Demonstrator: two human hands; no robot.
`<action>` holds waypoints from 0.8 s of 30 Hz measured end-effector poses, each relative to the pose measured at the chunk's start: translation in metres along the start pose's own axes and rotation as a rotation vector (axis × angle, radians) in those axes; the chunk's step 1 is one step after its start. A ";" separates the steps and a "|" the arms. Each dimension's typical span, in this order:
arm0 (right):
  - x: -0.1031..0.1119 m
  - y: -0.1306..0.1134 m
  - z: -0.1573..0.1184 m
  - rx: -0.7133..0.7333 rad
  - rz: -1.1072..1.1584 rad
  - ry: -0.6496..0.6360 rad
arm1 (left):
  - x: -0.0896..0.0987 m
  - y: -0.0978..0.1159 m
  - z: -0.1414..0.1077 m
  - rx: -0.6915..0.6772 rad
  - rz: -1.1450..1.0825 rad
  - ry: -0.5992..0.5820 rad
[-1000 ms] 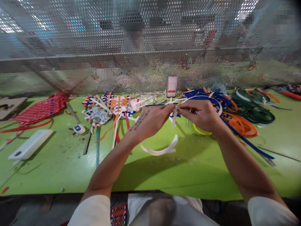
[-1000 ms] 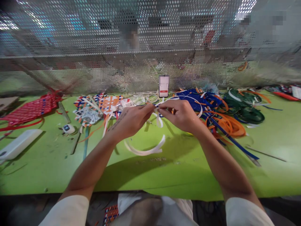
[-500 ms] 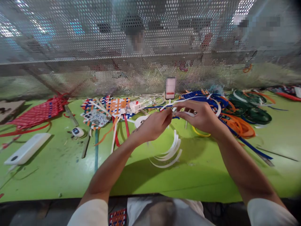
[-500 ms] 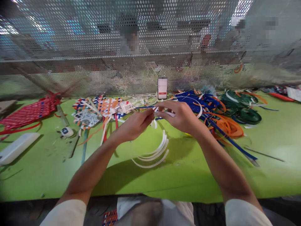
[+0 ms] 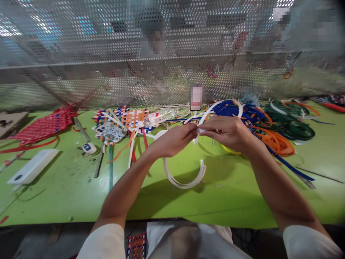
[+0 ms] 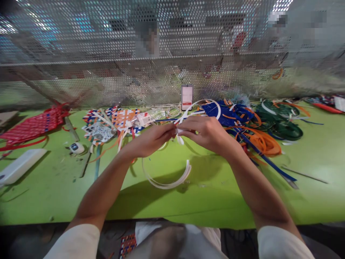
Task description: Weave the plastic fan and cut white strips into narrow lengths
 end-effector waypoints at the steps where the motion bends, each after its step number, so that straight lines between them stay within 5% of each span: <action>1: -0.001 0.000 0.000 0.006 -0.001 -0.002 | 0.000 0.000 0.000 -0.002 0.003 -0.009; 6: -0.005 0.003 0.001 0.028 -0.034 0.038 | -0.002 -0.002 0.000 0.020 0.005 -0.012; 10: -0.005 -0.001 0.003 0.057 -0.162 0.104 | -0.007 -0.007 0.006 0.009 -0.077 0.093; 16: 0.007 -0.004 -0.028 0.186 -0.458 0.558 | -0.005 -0.020 0.009 0.032 -0.416 0.213; 19: 0.011 0.047 -0.049 -0.153 -0.403 0.615 | 0.002 -0.025 0.005 0.150 -0.638 0.272; 24: -0.013 0.166 -0.086 -0.675 -0.293 0.114 | 0.016 -0.027 0.004 0.166 -0.753 0.421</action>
Point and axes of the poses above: each hand's wrist, its own z-axis towards the middle knuckle, its own x-axis out of the back of the hand, y = z × x, the point moved 5 cm from there along z, towards the middle knuckle, and after that the axes turned 13 degrees about -x, right-handed, at the moved point
